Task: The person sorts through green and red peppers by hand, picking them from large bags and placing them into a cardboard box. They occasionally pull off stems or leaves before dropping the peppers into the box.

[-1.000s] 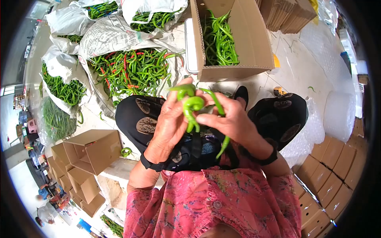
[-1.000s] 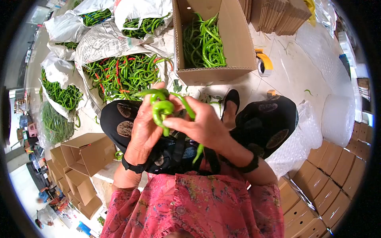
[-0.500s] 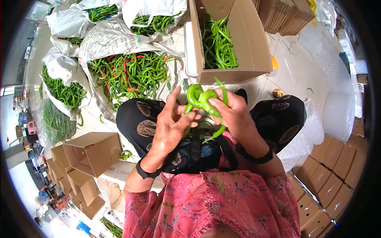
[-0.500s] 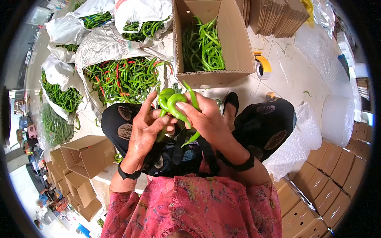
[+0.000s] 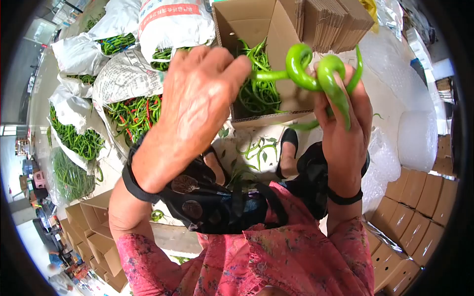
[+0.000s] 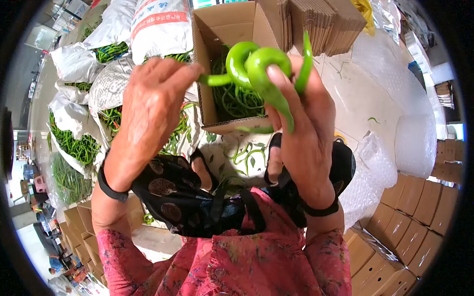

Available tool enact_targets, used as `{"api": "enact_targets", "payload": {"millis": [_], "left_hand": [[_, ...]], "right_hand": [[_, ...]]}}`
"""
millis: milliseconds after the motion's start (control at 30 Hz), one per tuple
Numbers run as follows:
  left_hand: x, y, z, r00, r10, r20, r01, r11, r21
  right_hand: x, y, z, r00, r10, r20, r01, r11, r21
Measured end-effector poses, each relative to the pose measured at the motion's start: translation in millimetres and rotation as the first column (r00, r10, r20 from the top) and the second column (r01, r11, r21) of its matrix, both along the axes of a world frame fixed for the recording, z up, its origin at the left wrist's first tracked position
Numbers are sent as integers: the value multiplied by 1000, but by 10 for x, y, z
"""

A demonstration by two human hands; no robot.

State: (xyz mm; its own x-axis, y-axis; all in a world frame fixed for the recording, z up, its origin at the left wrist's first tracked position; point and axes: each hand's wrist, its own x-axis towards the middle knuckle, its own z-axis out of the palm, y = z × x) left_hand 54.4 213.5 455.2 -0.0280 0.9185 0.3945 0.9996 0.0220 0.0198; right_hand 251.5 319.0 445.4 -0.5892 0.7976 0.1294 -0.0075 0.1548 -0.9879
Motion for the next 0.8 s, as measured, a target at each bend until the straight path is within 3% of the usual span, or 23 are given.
{"api": "enact_targets", "payload": {"millis": [100,167,233,300,333,400,433,500,567,600,633,700,767,800], "left_hand": [[-136,339,-20,995,37,-89,-37,999,-1],[-273,553,-227,995,-87,-53,92,991,95],[-312,651,-579,994,-82,-65,85,995,46],[-403,693,-963,968,-234,-89,223,967,-121],[-434,687,-988,969,-234,-81,224,967,-121],[-513,626,-991,908,-233,349,388,785,-483],[-553,551,-949,906,-231,355,390,783,-484],[-648,321,-739,626,-103,773,360,917,-169],[-838,4,-662,518,148,842,169,948,-271],[-970,-189,-705,411,196,890,117,957,-265],[-1077,-415,-756,379,282,882,32,948,-317],[-1294,-964,-990,161,450,879,-119,893,-435],[-1555,-1698,-1393,76,408,910,-164,905,-392],[-1617,-2076,-1561,38,512,858,-279,830,-482]], "right_hand": [[-200,115,-17,997,-69,-47,61,987,-146],[-324,187,-44,999,-29,-41,26,996,-90],[-411,431,-292,999,-21,40,23,999,-48],[-477,753,-758,968,167,190,-179,983,48],[-455,791,-879,966,167,197,-179,983,44],[-427,847,-1042,790,288,542,-463,859,219],[-404,845,-1080,786,290,545,-465,859,213],[-366,790,-1135,707,449,547,-584,806,94],[-319,707,-1106,703,414,578,-586,798,141],[-305,639,-1040,709,405,578,-604,772,200],[-308,562,-976,714,406,570,-626,735,260],[-312,380,-850,666,406,626,-675,686,272],[-355,265,-922,625,408,666,-720,631,289],[-366,262,-993,611,360,705,-703,656,274]]}}
